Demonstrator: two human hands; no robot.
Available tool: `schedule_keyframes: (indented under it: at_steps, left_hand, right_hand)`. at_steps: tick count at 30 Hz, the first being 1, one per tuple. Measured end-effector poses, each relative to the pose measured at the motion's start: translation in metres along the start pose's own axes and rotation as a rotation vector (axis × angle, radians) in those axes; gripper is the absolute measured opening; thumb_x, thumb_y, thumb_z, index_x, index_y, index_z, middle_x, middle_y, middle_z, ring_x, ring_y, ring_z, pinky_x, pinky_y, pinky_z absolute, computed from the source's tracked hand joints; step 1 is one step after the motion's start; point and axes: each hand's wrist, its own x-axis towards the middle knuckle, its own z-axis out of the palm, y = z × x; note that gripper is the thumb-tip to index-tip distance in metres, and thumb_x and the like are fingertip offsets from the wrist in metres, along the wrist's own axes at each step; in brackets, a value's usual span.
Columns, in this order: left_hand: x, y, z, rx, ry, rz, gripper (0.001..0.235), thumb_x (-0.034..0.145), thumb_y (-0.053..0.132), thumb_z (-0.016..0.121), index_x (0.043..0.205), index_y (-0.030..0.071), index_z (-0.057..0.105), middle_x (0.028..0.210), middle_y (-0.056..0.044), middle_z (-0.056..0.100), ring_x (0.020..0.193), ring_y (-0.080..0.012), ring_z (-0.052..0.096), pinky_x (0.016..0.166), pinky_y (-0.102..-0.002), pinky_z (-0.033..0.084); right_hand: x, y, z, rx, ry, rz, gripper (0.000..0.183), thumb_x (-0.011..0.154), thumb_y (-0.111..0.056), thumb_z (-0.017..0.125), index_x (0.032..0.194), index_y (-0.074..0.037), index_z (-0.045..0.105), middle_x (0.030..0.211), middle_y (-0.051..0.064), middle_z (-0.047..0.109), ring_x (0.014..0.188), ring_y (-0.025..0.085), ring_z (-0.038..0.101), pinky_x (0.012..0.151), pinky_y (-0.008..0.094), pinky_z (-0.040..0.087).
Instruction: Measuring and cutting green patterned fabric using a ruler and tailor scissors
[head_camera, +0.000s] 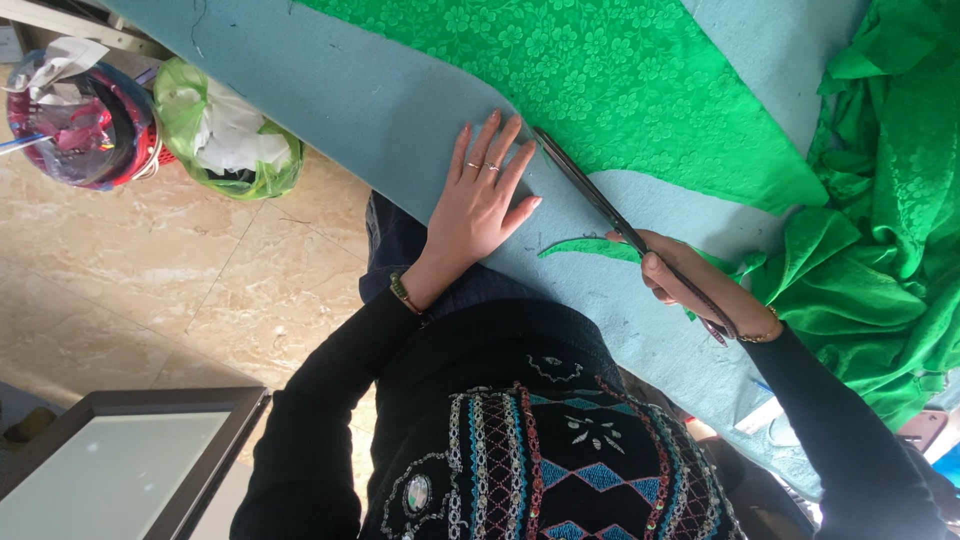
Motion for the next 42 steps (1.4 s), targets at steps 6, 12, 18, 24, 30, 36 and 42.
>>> schedule_keyframes:
  at_steps: [6, 12, 18, 24, 30, 36, 42]
  left_hand:
    - [0.0, 0.0, 0.0, 0.007, -0.007, -0.001, 0.064, 0.098, 0.044, 0.073, 0.147, 0.01, 0.054, 0.164, -0.017, 0.033, 0.154, -0.0361, 0.028, 0.126, -0.057, 0.022]
    - [0.0, -0.001, 0.003, 0.01, 0.008, 0.008, 0.064, 0.099, 0.046, 0.071, 0.148, 0.01, 0.053, 0.164, -0.018, 0.033, 0.154, -0.0365, 0.028, 0.126, -0.057, 0.022]
    - [-0.001, -0.001, 0.003, -0.003, 0.013, 0.007, 0.063, 0.099, 0.045, 0.07, 0.148, 0.01, 0.053, 0.164, -0.018, 0.033, 0.154, -0.0367, 0.028, 0.126, -0.057, 0.022]
    - [-0.001, -0.001, 0.004, -0.012, 0.02, 0.008, 0.063, 0.098, 0.044, 0.072, 0.148, 0.009, 0.054, 0.164, -0.018, 0.033, 0.154, -0.037, 0.029, 0.125, -0.058, 0.022]
    - [0.0, -0.001, 0.002, 0.005, 0.016, 0.009, 0.063, 0.098, 0.044, 0.071, 0.148, 0.009, 0.054, 0.164, -0.018, 0.034, 0.154, -0.0368, 0.029, 0.125, -0.057, 0.023]
    - [-0.001, 0.0, 0.002, -0.004, 0.004, -0.002, 0.063, 0.099, 0.045, 0.071, 0.148, 0.01, 0.054, 0.164, -0.017, 0.033, 0.154, -0.0364, 0.028, 0.126, -0.057, 0.022]
    - [-0.001, 0.0, 0.002, -0.001, -0.008, -0.004, 0.064, 0.099, 0.046, 0.071, 0.148, 0.01, 0.054, 0.165, -0.017, 0.031, 0.155, -0.0362, 0.027, 0.126, -0.057, 0.021]
  right_hand:
    - [0.0, 0.006, -0.002, 0.007, 0.004, 0.002, 0.06, 0.107, -0.038, 0.038, 0.155, -0.003, 0.039, 0.075, -0.013, 0.019, 0.052, -0.002, 0.025, 0.043, 0.014, 0.018]
    - [0.004, 0.002, -0.006, -0.011, -0.022, 0.002, 0.063, 0.106, -0.041, 0.039, 0.154, -0.001, 0.038, 0.073, -0.015, 0.019, 0.048, -0.002, 0.027, 0.041, 0.015, 0.017]
    - [0.008, 0.008, -0.007, 0.013, -0.033, -0.01, 0.061, 0.106, -0.04, 0.039, 0.154, -0.003, 0.039, 0.074, -0.016, 0.019, 0.048, -0.004, 0.026, 0.04, 0.014, 0.017]
    - [0.008, 0.008, -0.01, 0.017, -0.031, 0.022, 0.062, 0.106, -0.041, 0.04, 0.154, -0.004, 0.038, 0.073, -0.016, 0.02, 0.048, -0.003, 0.027, 0.041, 0.015, 0.019]
    - [0.01, 0.008, -0.012, -0.002, -0.017, 0.027, 0.06, 0.105, -0.042, 0.042, 0.151, -0.005, 0.041, 0.073, -0.013, 0.021, 0.052, -0.002, 0.028, 0.044, 0.017, 0.019]
    - [0.007, -0.006, -0.007, 0.004, -0.005, 0.052, 0.058, 0.106, -0.04, 0.042, 0.152, -0.004, 0.041, 0.075, -0.013, 0.022, 0.055, -0.003, 0.028, 0.046, 0.016, 0.021]
    - [0.008, -0.01, -0.009, -0.036, -0.017, 0.04, 0.06, 0.106, -0.041, 0.041, 0.154, -0.005, 0.04, 0.074, -0.013, 0.024, 0.054, -0.001, 0.031, 0.046, 0.017, 0.021]
